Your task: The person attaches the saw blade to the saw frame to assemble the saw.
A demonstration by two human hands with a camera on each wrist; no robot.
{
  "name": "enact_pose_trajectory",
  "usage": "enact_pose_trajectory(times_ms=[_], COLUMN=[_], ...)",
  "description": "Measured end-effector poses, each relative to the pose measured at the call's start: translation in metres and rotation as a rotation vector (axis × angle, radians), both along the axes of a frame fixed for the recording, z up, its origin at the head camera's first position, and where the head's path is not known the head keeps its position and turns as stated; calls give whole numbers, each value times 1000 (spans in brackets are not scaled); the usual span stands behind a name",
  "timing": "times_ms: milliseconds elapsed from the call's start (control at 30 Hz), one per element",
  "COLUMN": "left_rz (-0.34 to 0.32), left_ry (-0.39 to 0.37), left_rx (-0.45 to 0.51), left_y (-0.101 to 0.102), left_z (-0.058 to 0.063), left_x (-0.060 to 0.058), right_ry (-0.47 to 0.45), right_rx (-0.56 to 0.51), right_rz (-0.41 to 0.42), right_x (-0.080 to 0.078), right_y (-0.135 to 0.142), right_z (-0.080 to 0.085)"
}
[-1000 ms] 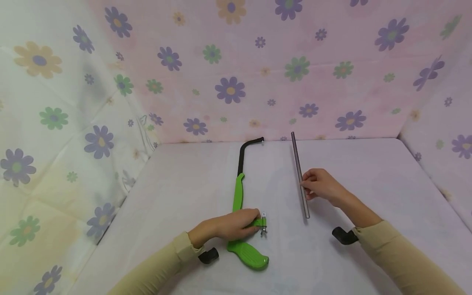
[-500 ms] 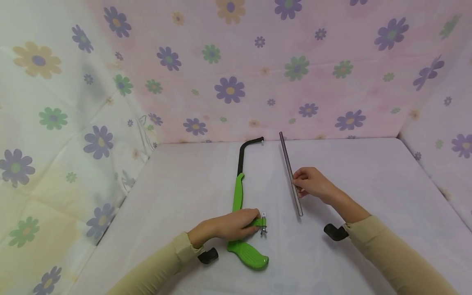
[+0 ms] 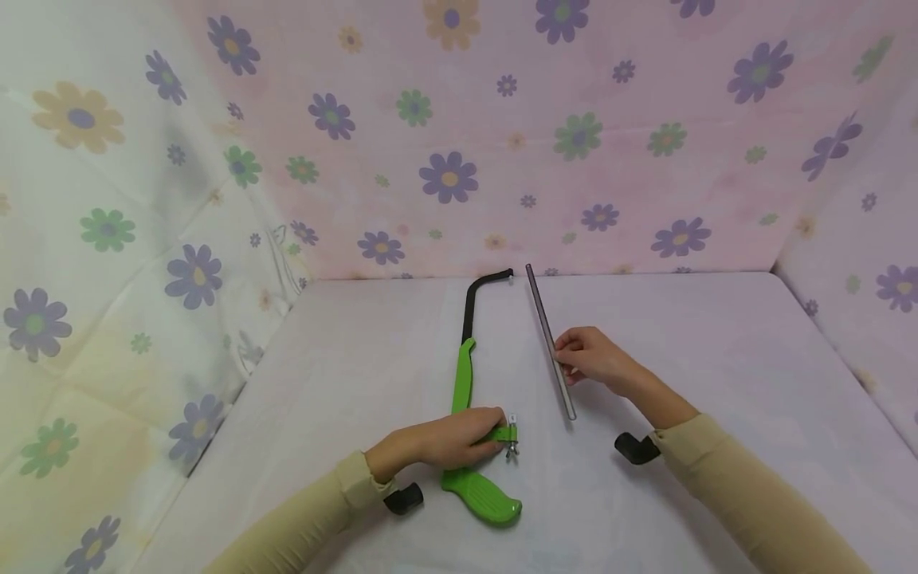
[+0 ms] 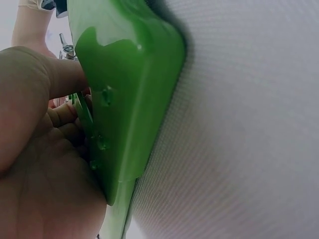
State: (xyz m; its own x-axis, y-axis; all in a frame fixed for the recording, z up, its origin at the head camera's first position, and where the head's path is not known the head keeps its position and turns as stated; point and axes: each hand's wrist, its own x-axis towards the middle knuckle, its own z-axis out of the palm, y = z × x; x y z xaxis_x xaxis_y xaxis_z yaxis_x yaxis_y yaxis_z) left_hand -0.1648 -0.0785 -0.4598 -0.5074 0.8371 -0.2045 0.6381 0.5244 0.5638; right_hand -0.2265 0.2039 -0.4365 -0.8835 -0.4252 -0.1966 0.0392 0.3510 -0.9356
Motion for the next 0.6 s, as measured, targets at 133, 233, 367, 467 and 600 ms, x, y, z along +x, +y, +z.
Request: enact_pose_trajectory(times_ms=[133, 233, 367, 467, 600], left_rz=[3, 4, 2, 3, 6], left_ry=[-4, -3, -4, -2, 1], left_rx=[4, 7, 11, 12, 16], left_y=[-1, 0, 0, -1, -2], left_z=[-1, -2, -3, -4, -5], left_x=[0, 0, 0, -1, -2], right_ry=[-11, -21, -31, -32, -34], right_rx=[3, 3, -4, -7, -10], right_rz=[10, 12, 8, 9, 12], right_x=[-3, -5, -7, -8, -10], right_y=[-4, -7, -10, -12, -14], right_z=[-3, -5, -6, -6, -7])
